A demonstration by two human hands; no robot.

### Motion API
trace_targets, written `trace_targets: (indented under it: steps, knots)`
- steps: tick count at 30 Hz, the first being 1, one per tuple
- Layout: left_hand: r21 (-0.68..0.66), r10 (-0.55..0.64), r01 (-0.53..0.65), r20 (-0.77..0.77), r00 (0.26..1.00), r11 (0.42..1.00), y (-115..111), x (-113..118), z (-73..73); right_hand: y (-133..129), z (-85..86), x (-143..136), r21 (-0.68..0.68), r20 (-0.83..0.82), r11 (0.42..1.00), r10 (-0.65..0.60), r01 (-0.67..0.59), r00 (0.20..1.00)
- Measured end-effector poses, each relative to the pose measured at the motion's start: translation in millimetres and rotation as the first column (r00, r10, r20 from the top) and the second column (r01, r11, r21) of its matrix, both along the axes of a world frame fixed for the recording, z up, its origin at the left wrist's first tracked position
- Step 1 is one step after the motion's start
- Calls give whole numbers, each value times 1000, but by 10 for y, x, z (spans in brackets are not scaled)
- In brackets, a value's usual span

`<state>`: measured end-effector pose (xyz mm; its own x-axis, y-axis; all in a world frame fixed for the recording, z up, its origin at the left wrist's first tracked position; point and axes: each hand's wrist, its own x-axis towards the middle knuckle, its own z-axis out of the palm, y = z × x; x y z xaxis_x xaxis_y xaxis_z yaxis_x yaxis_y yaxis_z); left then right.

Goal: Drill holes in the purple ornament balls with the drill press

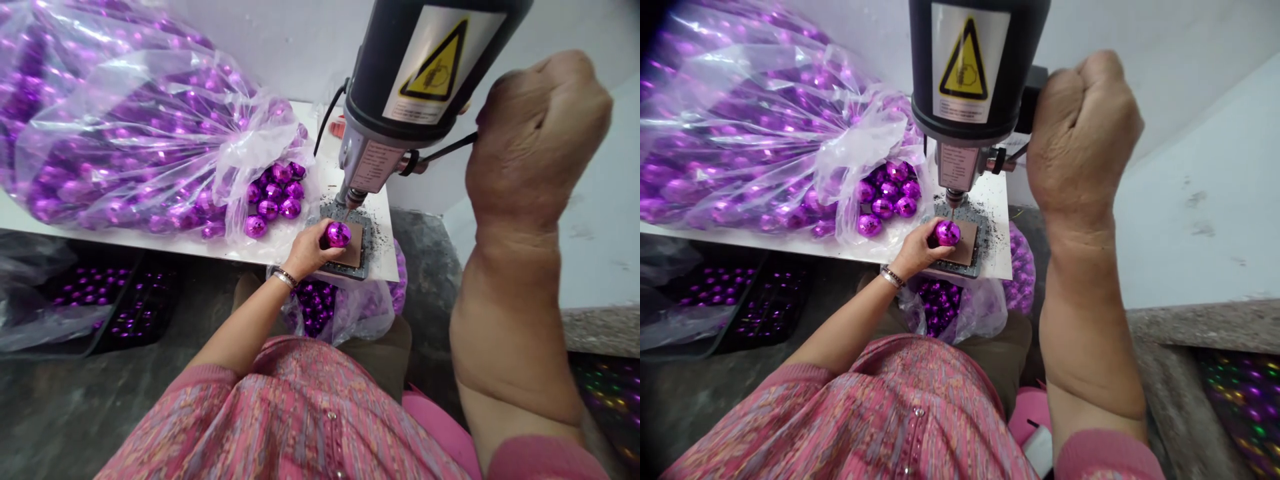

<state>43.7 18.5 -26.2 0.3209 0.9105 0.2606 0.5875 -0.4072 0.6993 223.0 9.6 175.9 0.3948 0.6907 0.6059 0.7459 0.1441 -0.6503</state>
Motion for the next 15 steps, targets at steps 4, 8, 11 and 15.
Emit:
trace_targets:
  steps: [4,8,11,15]
  knots:
    - [51,-42,39,45,998,998,-190,-110,7,-6,6,-4,-3,-7,999,33,-33,999]
    - [23,-92,89,155,984,996,-404,-178,-6,-46,31,-28,-41,22,999,18,-17,1000]
    - [-9,-99,103,217,971,995,-522,-200,-9,-51,33,-21,-68,63,998,18,-13,998]
    - [-22,-135,145,252,958,989,-605,-235,-12,-15,-15,28,-19,45,999,32,-31,998]
